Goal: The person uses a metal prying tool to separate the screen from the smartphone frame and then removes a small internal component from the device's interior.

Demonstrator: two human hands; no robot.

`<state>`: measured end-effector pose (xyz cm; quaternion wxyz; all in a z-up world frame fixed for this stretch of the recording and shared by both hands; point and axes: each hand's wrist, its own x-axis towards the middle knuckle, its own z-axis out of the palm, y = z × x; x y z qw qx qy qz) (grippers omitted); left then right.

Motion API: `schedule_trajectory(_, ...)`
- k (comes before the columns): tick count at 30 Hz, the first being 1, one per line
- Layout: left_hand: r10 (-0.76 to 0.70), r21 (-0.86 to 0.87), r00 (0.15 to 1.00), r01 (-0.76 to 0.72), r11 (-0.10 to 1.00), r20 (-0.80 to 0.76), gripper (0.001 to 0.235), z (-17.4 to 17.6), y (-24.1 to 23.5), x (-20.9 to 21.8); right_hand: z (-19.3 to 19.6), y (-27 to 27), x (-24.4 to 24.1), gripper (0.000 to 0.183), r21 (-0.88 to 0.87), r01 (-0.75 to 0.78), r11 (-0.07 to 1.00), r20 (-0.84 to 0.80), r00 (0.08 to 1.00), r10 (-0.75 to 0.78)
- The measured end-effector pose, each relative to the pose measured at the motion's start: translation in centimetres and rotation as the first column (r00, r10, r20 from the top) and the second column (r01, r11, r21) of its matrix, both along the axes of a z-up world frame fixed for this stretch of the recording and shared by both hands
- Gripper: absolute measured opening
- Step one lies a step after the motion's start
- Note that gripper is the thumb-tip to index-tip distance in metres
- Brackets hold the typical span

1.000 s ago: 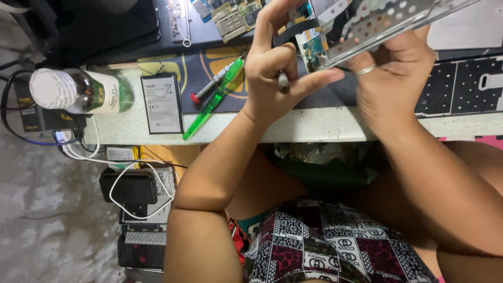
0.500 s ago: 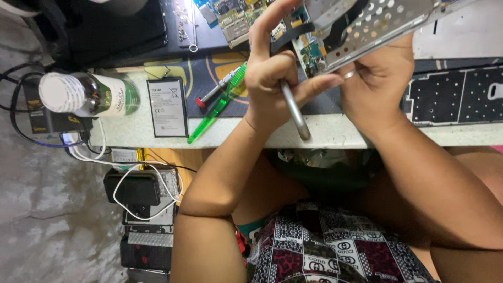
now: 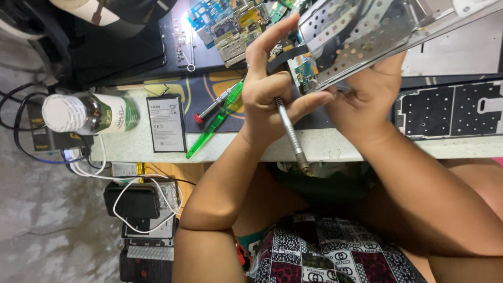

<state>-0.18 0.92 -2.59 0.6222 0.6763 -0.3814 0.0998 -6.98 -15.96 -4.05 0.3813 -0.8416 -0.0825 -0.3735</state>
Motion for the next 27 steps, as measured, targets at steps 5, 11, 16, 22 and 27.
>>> schedule_trajectory(5,-0.021,-0.003,1.000,0.021,1.000,-0.005,0.054,-0.4,0.0,-0.1,-0.7,0.7,0.2,0.019,0.011,0.064,0.998,0.027,0.998,-0.065)
schedule_trajectory(11,-0.020,0.075,0.998,0.015,0.997,0.056,0.055,-0.1,0.4,-0.1,-0.4,0.8,0.5,0.018,-0.011,0.109,0.994,0.108,0.988,-0.107)
schedule_trajectory(16,-0.033,0.125,0.999,0.030,0.992,0.020,0.050,0.2,0.3,0.2,-1.0,1.8,1.1,0.018,0.791,-0.004,0.612,0.028,0.999,-0.030)
schedule_trajectory(22,-0.003,0.077,1.000,0.002,0.997,0.001,0.052,0.6,0.1,-0.2,-1.9,1.0,1.1,0.012,-0.022,0.163,0.986,0.121,0.980,-0.159)
schedule_trajectory(27,0.018,0.085,1.000,-0.018,0.996,0.006,0.052,0.5,0.1,-0.2,-2.5,1.6,1.5,0.008,0.516,0.025,0.856,0.065,0.996,-0.068)
